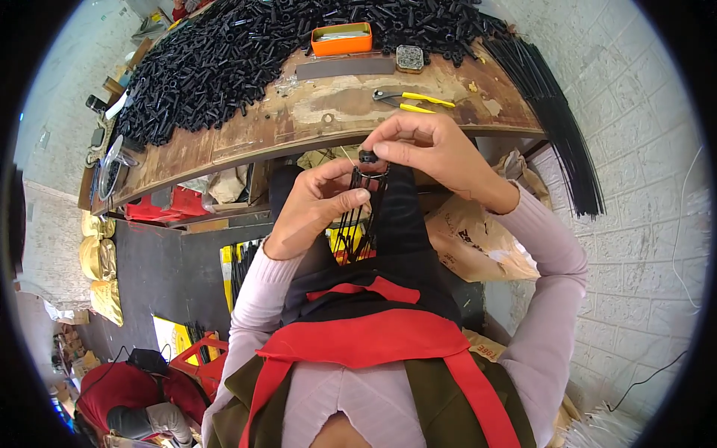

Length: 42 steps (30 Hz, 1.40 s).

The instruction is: Manually assembling and cutting black plastic rod components at a factory workbench.

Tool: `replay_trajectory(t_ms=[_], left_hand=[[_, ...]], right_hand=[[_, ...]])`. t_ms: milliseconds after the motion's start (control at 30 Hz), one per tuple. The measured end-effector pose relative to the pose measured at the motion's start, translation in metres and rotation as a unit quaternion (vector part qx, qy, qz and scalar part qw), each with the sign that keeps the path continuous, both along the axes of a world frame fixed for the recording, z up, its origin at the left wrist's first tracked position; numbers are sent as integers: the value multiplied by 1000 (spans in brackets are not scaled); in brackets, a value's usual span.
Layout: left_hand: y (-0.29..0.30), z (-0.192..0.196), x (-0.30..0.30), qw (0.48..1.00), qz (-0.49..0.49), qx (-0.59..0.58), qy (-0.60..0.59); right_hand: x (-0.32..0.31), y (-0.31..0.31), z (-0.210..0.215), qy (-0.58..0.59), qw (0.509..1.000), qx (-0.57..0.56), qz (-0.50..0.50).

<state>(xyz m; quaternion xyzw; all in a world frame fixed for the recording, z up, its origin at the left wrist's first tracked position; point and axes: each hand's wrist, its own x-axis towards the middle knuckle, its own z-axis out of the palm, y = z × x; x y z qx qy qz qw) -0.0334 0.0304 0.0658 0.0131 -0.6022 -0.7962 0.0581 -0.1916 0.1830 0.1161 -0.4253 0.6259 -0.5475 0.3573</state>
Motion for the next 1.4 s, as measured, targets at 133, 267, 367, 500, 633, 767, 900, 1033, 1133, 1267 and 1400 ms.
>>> replay_trajectory(t_ms=[133,267,367,500,633,767,900,1033,1133,1267,1400], left_hand=[[-1,-4,-2,1000,3,-21,-1],[-3,-3,-3,1000,3,-17,9],[-4,-3,-4,1000,12,-17,-13],[-3,-4,-6,1000,23,-11,-16],[0,-5,-7,1000,26,3,8],[8,-12,-7,999,51,20,2],[22,-19,-13,993,116,27,-1],[20,-10,-14,992,89,86,6],[25,-12,-19,994,88,66,-8],[37,-10,-28,996,67,51,-3],[49,-13,-36,997,53,52,-21]], right_hand=[[-1,-2,-2,18,1000,-12,8],[-2,-2,0,121,993,-10,2],[-5,-4,-1,164,986,-32,14],[-10,-5,-4,198,977,-70,37],[-13,-5,-1,194,975,-81,65],[-6,-5,-2,276,952,-116,56],[-6,1,-10,274,952,-136,18],[-15,15,-9,265,949,-169,14],[-24,20,-8,260,950,-163,59],[-38,32,-15,208,957,-186,84],[-45,42,-40,94,966,-229,73]])
